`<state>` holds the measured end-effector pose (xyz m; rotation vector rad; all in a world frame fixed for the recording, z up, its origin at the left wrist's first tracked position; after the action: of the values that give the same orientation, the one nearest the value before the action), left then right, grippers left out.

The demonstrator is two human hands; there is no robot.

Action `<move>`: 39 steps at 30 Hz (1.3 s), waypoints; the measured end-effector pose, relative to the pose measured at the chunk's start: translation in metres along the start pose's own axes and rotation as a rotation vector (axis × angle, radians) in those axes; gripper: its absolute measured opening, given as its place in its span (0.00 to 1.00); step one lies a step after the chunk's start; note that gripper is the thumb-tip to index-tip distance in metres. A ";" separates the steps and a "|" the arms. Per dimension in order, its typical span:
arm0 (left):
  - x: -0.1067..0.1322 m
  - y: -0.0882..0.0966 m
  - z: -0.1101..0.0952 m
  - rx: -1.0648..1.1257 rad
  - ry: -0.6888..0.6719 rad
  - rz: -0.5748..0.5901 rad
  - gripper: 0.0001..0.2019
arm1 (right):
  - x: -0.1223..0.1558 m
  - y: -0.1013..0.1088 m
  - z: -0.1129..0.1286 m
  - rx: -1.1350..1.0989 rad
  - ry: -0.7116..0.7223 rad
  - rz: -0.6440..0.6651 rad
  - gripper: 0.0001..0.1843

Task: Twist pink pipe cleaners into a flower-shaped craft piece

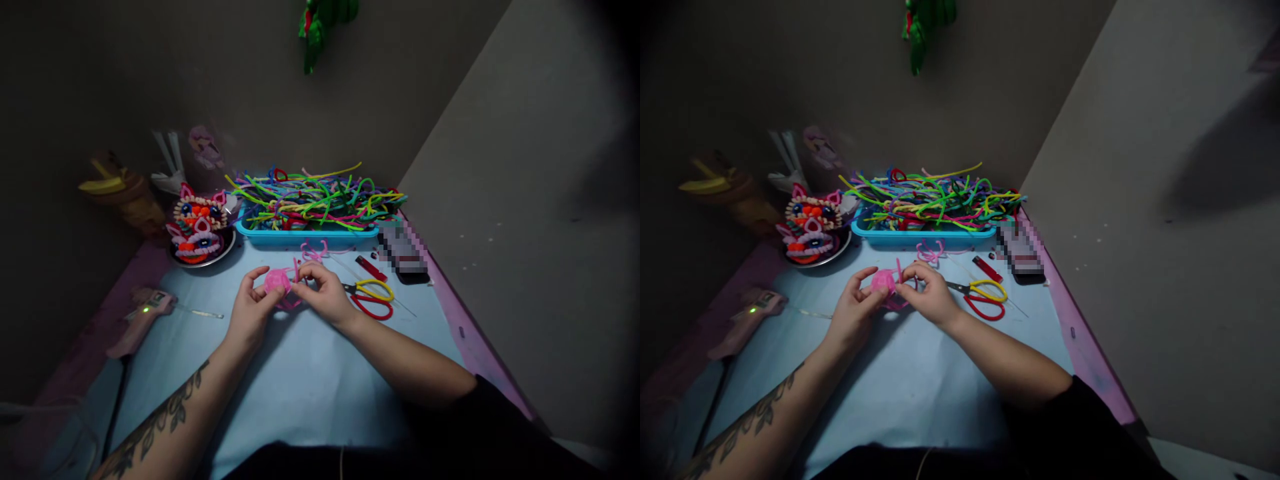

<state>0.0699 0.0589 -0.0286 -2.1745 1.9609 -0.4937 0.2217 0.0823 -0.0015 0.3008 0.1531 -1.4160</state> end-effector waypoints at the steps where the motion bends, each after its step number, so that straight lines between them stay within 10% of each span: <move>1: 0.001 0.000 -0.001 -0.021 -0.009 -0.002 0.34 | 0.000 0.001 0.001 -0.002 0.010 -0.002 0.08; 39: 0.001 -0.005 -0.015 -0.078 -0.187 0.087 0.30 | 0.002 -0.003 -0.021 -0.040 -0.262 -0.004 0.11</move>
<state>0.0694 0.0595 -0.0130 -2.0835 1.9924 -0.1961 0.2202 0.0857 -0.0224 0.0802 -0.0335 -1.4407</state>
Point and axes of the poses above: each hand's wrist, its own x-axis away from the middle knuckle, its own y-axis out of the back of the hand, z = x × y, the point moved 6 cm from there along -x, towards the middle knuckle, and after that the axes turned 5 degrees about -y, right-handed, at the moved point
